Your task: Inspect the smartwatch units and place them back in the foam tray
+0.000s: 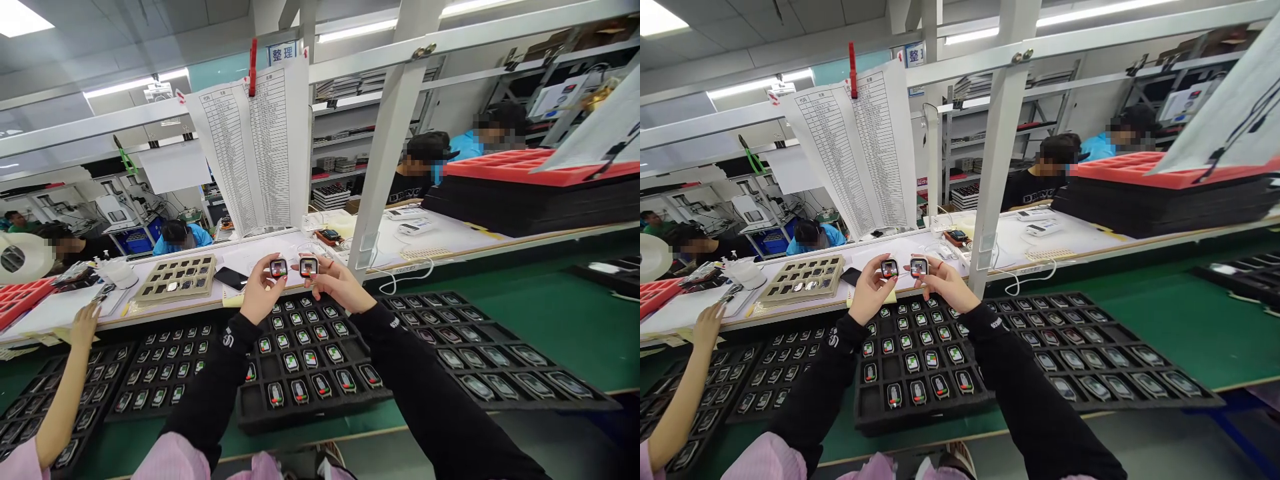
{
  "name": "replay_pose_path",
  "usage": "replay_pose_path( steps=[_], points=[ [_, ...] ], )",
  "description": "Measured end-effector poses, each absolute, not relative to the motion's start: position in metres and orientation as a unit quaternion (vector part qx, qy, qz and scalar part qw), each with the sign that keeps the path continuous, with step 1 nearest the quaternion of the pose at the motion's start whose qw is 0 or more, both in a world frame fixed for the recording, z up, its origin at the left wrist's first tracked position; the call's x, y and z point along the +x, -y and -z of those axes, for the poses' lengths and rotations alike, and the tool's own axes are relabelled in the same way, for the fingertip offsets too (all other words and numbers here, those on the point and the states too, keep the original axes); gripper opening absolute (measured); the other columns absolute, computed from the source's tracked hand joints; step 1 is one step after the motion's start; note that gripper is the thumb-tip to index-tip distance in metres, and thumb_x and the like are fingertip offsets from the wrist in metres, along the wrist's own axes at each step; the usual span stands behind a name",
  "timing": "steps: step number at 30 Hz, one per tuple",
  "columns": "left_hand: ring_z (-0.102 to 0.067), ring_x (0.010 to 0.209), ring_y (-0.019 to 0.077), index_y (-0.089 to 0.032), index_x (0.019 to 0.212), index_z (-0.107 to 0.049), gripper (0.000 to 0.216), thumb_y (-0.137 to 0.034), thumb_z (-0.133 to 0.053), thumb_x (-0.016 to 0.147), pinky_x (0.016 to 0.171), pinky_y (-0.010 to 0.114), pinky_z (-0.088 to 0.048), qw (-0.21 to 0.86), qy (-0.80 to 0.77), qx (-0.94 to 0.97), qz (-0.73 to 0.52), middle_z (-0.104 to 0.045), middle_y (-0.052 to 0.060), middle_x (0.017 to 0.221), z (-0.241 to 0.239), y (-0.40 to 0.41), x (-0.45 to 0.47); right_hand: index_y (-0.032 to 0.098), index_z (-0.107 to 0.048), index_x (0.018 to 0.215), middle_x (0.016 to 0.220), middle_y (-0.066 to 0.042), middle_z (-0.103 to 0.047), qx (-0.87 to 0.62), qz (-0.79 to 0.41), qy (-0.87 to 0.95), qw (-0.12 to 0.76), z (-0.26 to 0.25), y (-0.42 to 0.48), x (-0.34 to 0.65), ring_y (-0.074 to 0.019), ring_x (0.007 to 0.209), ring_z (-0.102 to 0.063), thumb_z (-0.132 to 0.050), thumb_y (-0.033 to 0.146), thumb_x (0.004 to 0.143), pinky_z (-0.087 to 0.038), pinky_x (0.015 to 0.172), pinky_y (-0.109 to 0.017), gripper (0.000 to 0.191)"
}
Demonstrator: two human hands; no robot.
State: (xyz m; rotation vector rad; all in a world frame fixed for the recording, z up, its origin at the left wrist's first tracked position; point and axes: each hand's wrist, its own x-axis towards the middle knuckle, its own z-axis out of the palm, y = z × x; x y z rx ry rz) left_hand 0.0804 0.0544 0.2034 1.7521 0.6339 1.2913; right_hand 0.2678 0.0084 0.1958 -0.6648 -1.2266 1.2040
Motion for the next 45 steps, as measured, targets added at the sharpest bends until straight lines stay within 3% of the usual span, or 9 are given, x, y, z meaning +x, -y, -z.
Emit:
replay_pose_path(
  steps=[15, 23, 27, 31, 39, 45],
  points=[
    [-0.058, 0.082, 0.0133, -0.021, 0.119, -0.054, 0.042, -0.026, -0.064, 0.079, 0.067, 0.023, -0.047, 0.425, -0.276, 0.693, -0.514, -0.059, 0.009, 0.116, -0.201, -0.061, 0.098, 0.020, -0.055, 0.127, 0.117, -0.014, -0.064, -0.283, -0.531, 0.534, 0.594, -0.190, -0.022, 0.289, -0.0160, 0.070, -0.059, -0.074, 0.030, 0.078, -0.049, 0.047, -0.023, 0.053],
    [-0.057, 0.073, 0.0121, -0.023, 0.118, -0.057, 0.036, -0.043, -0.056, 0.088, 0.062, 0.024, -0.047, 0.464, -0.306, 0.658, -0.509, -0.060, 0.008, 0.114, -0.195, -0.063, 0.117, 0.019, -0.058, 0.120, 0.105, -0.010, -0.065, -0.307, -0.548, 0.525, 0.574, -0.185, -0.039, 0.298, -0.0153, 0.064, -0.059, -0.068, 0.044, 0.083, -0.048, 0.043, -0.023, 0.046],
    [-0.060, 0.083, 0.0148, -0.023, 0.120, -0.055, 0.041, -0.039, -0.065, 0.083, 0.071, 0.026, -0.050, 0.483, -0.304, 0.651, -0.501, -0.061, 0.008, 0.115, -0.182, -0.063, 0.121, 0.020, -0.054, 0.125, 0.088, -0.005, -0.062, -0.295, -0.565, 0.531, 0.558, -0.176, -0.044, 0.300, -0.0177, 0.069, -0.059, -0.074, 0.036, 0.079, -0.049, 0.044, -0.023, 0.052],
    [-0.060, 0.095, 0.0185, -0.022, 0.120, -0.053, 0.044, -0.037, -0.068, 0.081, 0.077, 0.029, -0.050, 0.493, -0.321, 0.643, -0.490, -0.061, 0.009, 0.117, -0.177, -0.059, 0.120, 0.020, -0.054, 0.126, 0.087, -0.006, -0.061, -0.278, -0.589, 0.526, 0.547, -0.167, -0.046, 0.303, -0.0176, 0.069, -0.059, -0.072, 0.033, 0.080, -0.050, 0.046, -0.024, 0.051],
    [-0.059, 0.087, 0.0157, -0.022, 0.115, -0.056, 0.039, -0.037, -0.068, 0.080, 0.076, 0.028, -0.050, 0.517, -0.346, 0.608, -0.494, -0.062, 0.006, 0.110, -0.173, -0.063, 0.127, 0.017, -0.057, 0.121, 0.088, -0.007, -0.063, -0.296, -0.616, 0.487, 0.544, -0.154, -0.059, 0.303, -0.0167, 0.065, -0.061, -0.069, 0.042, 0.083, -0.048, 0.044, -0.023, 0.047],
    [-0.060, 0.086, 0.0152, -0.022, 0.108, -0.058, 0.032, -0.037, -0.067, 0.082, 0.076, 0.027, -0.050, 0.489, -0.382, 0.600, -0.505, -0.062, 0.005, 0.105, -0.158, -0.073, 0.133, 0.017, -0.054, 0.127, 0.087, -0.007, -0.063, -0.300, -0.608, 0.514, 0.526, -0.147, -0.062, 0.306, -0.0170, 0.065, -0.060, -0.070, 0.037, 0.081, -0.049, 0.045, -0.024, 0.052]
  ],
)
